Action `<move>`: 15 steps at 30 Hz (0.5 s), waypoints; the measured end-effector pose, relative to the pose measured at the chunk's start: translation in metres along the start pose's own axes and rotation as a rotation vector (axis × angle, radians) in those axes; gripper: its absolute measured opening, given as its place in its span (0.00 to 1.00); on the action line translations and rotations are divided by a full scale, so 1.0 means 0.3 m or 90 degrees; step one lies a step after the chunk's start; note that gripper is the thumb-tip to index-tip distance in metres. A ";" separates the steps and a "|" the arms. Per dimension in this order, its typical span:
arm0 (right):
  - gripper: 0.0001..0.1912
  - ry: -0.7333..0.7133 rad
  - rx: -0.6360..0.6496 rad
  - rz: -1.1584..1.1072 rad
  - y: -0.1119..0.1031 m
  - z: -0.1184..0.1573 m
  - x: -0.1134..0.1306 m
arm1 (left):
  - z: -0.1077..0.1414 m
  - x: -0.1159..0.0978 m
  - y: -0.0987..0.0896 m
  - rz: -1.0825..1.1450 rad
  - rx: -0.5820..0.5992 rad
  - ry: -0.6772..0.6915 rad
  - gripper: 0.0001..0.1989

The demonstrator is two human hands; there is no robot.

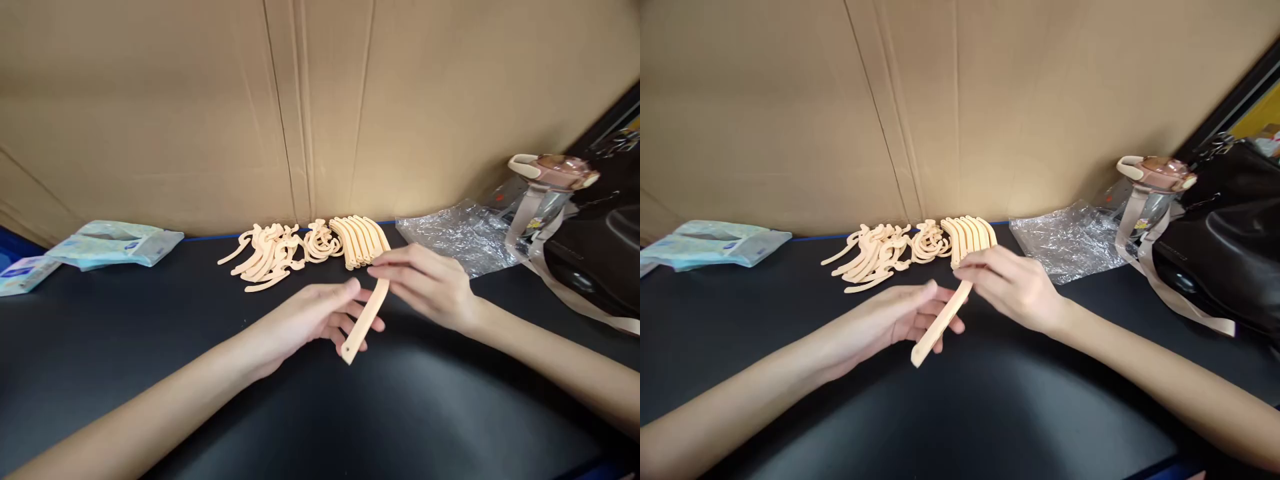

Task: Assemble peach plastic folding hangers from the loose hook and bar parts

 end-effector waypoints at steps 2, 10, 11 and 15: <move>0.12 -0.072 0.003 0.048 0.008 0.012 0.026 | 0.009 0.010 0.020 -0.013 0.041 -0.016 0.16; 0.13 0.146 0.037 -0.137 0.041 0.019 0.081 | -0.010 0.056 0.018 -0.145 -0.184 0.144 0.11; 0.12 0.174 0.068 -0.199 0.047 0.016 0.098 | -0.013 0.065 0.015 -0.165 -0.197 0.158 0.11; 0.07 0.380 0.146 -0.409 0.068 0.007 0.112 | -0.015 0.086 0.012 -0.234 -0.191 0.185 0.11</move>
Point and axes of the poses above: each hand's wrist, its own z-axis away from the middle knuckle, its own y-axis out of the palm, x = y × z, the point moved 2 cm from there along -z, towards the middle knuckle, and after that the axes turned 1 degree about z, right-handed, at the moved point
